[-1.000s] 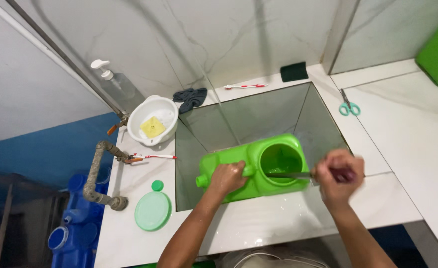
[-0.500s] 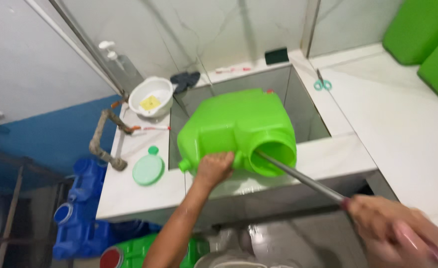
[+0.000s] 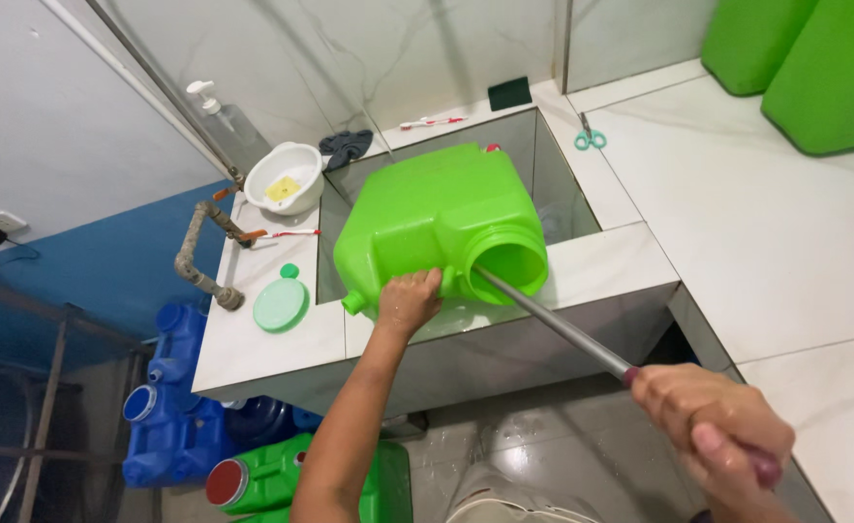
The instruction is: The person cleans a large green plastic container by hand. They use a sponge to scrub the exterior and interior, rinse it with water from a tap, and use a long-handled brush to clean the inside. The person also uses scissors to cut a label off the container.
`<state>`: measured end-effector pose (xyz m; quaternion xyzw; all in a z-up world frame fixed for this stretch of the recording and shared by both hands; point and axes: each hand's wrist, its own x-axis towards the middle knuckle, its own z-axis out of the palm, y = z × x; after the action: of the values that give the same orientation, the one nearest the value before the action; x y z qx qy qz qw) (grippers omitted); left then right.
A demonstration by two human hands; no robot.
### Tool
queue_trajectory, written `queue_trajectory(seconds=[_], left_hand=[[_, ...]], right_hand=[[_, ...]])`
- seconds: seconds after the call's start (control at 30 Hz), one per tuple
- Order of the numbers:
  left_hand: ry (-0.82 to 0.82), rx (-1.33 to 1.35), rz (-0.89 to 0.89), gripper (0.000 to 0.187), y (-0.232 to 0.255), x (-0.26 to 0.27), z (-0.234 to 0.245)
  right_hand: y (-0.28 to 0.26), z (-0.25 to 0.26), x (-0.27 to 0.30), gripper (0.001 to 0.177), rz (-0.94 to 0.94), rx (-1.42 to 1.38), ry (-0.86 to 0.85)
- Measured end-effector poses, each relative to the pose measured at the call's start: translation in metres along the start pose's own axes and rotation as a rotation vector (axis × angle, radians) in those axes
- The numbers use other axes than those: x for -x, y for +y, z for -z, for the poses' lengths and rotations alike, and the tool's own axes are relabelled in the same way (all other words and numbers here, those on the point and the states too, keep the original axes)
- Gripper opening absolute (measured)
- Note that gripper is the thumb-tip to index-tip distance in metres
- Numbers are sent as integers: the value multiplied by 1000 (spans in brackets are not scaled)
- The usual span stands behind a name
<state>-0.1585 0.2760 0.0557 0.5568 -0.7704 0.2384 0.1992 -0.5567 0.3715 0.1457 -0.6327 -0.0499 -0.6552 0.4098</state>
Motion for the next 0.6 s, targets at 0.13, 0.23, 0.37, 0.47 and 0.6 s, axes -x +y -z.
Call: queue_trajectory(seconds=[0.13,0.23,0.37,0.47,0.6], left_hand=[[-22,-29,12,21,13,6,2],[51,-11,30,19,14,5,2],[42,-5,12,21,11,-1,5],[4,8,17,19,9,9,6],[-59,41,19,21,12,9,0]], right_hand=[[54,-24,-7,19,62,570,-86],[68,-43,5,13,66,464,199],[-3,-7,32,26,-201,195,247],[-58,40,23,42,-135,-60,-219],[-12,-6,36,21,51,480,-16]])
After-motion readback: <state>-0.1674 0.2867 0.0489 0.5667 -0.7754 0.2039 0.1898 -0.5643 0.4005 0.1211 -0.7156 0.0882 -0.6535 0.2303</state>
